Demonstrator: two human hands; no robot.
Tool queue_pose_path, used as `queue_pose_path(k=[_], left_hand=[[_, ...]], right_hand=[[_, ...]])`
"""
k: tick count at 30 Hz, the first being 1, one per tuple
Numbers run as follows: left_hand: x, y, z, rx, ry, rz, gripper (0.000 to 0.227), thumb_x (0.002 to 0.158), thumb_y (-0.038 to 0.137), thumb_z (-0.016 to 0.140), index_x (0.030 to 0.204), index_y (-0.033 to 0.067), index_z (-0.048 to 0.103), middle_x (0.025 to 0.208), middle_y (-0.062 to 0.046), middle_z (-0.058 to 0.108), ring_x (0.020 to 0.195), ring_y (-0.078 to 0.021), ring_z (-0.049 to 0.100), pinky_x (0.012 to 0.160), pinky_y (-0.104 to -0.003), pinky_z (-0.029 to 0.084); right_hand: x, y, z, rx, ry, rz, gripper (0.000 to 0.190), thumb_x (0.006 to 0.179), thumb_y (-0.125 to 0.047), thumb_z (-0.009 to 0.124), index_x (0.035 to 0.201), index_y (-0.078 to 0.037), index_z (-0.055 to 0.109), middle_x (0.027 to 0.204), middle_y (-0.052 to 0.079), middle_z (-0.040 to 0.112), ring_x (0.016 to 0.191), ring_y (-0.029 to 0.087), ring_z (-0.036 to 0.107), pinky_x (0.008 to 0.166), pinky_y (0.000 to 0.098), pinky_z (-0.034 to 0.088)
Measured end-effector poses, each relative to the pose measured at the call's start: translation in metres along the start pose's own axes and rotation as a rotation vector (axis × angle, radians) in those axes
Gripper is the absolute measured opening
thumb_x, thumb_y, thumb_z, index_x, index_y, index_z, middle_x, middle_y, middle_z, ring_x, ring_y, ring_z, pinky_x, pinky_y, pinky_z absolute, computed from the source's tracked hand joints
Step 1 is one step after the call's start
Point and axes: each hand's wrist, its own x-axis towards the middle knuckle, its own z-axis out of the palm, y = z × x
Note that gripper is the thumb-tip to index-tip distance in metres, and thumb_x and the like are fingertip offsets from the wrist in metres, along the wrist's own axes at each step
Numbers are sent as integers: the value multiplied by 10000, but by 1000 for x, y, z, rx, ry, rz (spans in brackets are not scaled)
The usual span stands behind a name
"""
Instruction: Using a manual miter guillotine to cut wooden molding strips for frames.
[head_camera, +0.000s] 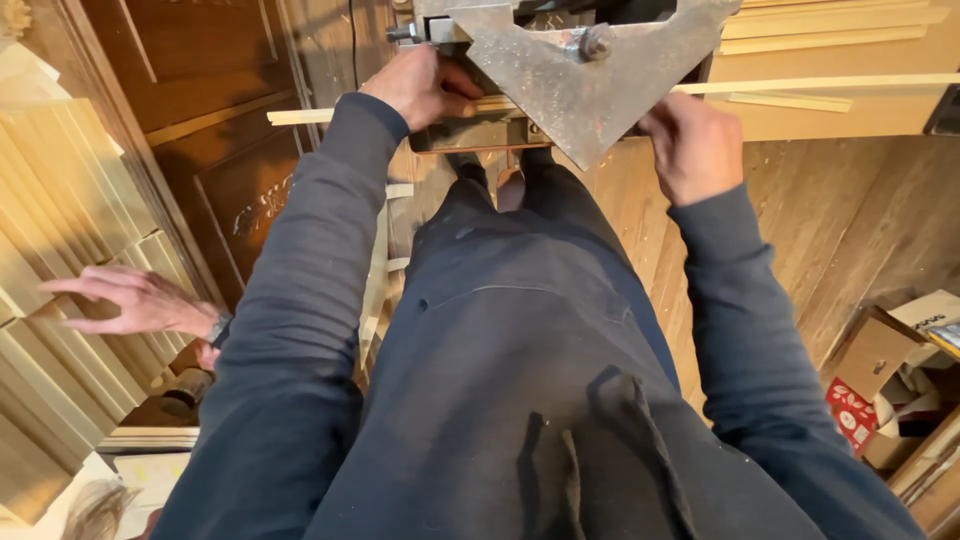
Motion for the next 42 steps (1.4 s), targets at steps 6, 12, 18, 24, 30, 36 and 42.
queue_pose_path(k=[6,12,18,24,30,36,42], left_hand=[[-1,-1,1,67,21,6,262,814,115,828,1073,75,804,1005,-110,786,915,-253,735,868,-366,560],[-4,2,1,73,28,-15,268,810,141,842,1071,89,808,1005,-120,783,913,-260,730,871,-376,556],[-5,0,3,51,38,-14,264,816,144,839,1074,94,808,1003,-117,785,916,-254,729,867,-374,557],[-5,4,2,61,33,-1,266,814,122,841,1073,74,807,1007,-123,786,912,-250,729,869,-375,555],[1,-1,3,-31,35,50,349,782,81,829,1119,56,746,1047,-102,787,967,-236,750,900,-365,572],[-3,2,4,95,54,-3,273,807,119,855,1073,77,806,1038,-118,782,941,-270,732,889,-386,562],[-8,6,0,100,59,8,271,805,127,855,1066,74,804,1030,-123,782,933,-272,736,877,-381,567]], right_hand=[[41,17,24,-125,117,-241,221,906,9,735,1124,-16,706,1096,214,695,995,443,659,836,454,546],[53,42,40,-221,2,-229,208,978,-135,718,1159,-33,697,1138,208,705,1065,444,646,874,488,523],[50,45,32,-304,-174,-292,294,1005,-196,687,1239,-18,682,1217,232,688,1120,445,629,933,490,506],[53,49,32,-222,-151,-442,394,951,-176,739,1297,-4,663,1273,231,662,1183,452,599,1004,506,489],[56,77,39,-269,-243,-403,352,934,-174,756,1253,-41,690,1251,204,666,1171,460,589,981,538,471],[53,80,47,-302,-256,-385,365,935,-183,755,1280,-76,701,1282,191,666,1221,449,565,1013,564,419],[55,79,49,-276,-267,-383,533,838,-270,835,1331,-115,703,1341,173,663,1289,426,551,1081,539,395]])
